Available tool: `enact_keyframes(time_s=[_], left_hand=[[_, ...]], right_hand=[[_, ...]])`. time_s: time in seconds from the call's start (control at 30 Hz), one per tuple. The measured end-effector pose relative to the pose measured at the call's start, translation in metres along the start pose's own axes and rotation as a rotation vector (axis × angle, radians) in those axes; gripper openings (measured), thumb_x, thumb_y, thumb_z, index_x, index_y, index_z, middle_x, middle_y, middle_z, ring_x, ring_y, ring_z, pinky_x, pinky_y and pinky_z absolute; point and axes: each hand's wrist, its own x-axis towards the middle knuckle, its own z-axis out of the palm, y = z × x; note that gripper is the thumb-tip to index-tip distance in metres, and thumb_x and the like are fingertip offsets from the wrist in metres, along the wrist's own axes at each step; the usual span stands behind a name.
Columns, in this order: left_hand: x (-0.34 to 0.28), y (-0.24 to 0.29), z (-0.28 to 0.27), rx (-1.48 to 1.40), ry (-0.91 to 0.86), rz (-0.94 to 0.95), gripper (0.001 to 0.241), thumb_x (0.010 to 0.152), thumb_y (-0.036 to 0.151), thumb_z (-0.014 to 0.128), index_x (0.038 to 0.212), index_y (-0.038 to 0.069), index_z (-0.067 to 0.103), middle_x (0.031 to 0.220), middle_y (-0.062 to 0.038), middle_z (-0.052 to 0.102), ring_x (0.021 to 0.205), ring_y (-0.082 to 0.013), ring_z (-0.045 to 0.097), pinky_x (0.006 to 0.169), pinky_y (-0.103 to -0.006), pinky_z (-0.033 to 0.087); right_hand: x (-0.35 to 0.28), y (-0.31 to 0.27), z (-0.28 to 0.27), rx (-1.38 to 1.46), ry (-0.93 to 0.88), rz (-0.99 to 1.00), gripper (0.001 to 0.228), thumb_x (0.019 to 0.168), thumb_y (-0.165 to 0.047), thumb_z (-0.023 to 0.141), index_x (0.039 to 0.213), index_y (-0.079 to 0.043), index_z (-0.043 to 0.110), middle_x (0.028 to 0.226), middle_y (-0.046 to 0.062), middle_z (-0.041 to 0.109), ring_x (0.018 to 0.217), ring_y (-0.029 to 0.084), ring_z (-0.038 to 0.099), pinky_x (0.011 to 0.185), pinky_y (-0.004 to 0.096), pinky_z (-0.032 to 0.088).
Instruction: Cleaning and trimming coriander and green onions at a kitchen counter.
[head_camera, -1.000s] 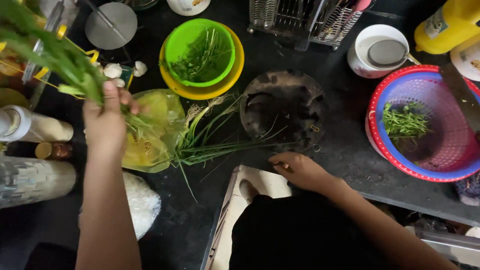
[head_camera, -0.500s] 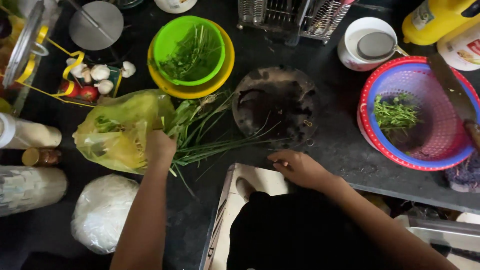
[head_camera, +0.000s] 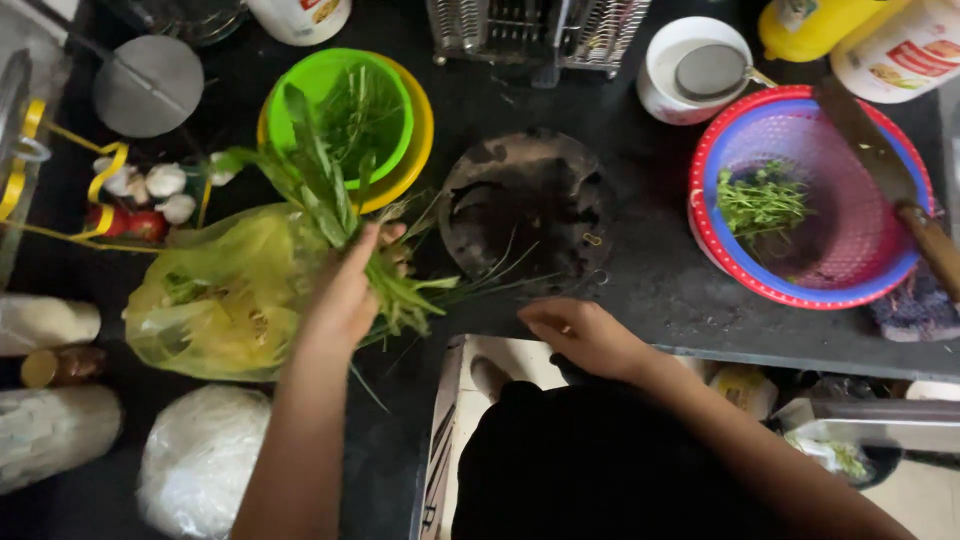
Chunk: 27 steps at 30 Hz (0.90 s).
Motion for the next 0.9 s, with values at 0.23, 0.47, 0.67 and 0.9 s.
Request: enact_keyframes(time_s=[0.23, 0.47, 0.67, 0.9], left_hand=[[0.015, -0.038, 0.085, -0.571, -0.187, 0.051, 0.013, 0.107, 0.023, 0.060, 0.107, 0.010, 0.064, 0.102, -0.009, 0.075, 0.092, -0.0249, 0.074, 0.091, -0.0424, 0.065], [-0.003, -0.043, 0.165, -0.659, -0.288, -0.113, 0.013, 0.108, 0.024, 0.059, 0.105, 0.011, 0.059, 0.088, -0.001, 0.063, 0.085, -0.0198, 0.071, 0.097, -0.0460, 0.064], [-0.014, -0.071, 0.213, -0.538, -0.477, -0.326, 0.012, 0.109, 0.026, 0.058, 0.106, 0.015, 0.059, 0.088, -0.001, 0.063, 0.087, -0.0214, 0.071, 0.096, -0.0490, 0.064], [-0.033, -0.111, 0.267, -0.529, -0.557, -0.515, 0.016, 0.110, 0.030, 0.056, 0.107, 0.015, 0.060, 0.094, 0.000, 0.063, 0.107, -0.0242, 0.072, 0.102, -0.0516, 0.062]], right_hand=[[-0.004, 0.003, -0.019, 0.143, 0.429, -0.097, 0.023, 0.099, -0.018, 0.068, 0.117, -0.007, 0.077, 0.098, 0.017, 0.081, 0.089, 0.030, 0.079, 0.081, 0.044, 0.063], [-0.044, -0.026, -0.047, 0.463, 0.853, -0.128, 0.029, 0.103, -0.017, 0.067, 0.129, -0.003, 0.069, 0.103, 0.012, 0.078, 0.078, 0.016, 0.068, 0.078, 0.034, 0.061], [-0.078, -0.020, -0.077, 0.568, 0.841, -0.242, 0.042, 0.100, -0.007, 0.069, 0.139, 0.006, 0.061, 0.088, 0.011, 0.068, 0.064, 0.014, 0.063, 0.062, 0.029, 0.055], [-0.140, 0.017, -0.113, 0.559, 1.008, -0.108, 0.017, 0.098, -0.008, 0.075, 0.108, 0.005, 0.077, 0.062, 0.009, 0.066, 0.056, 0.013, 0.059, 0.060, 0.026, 0.051]])
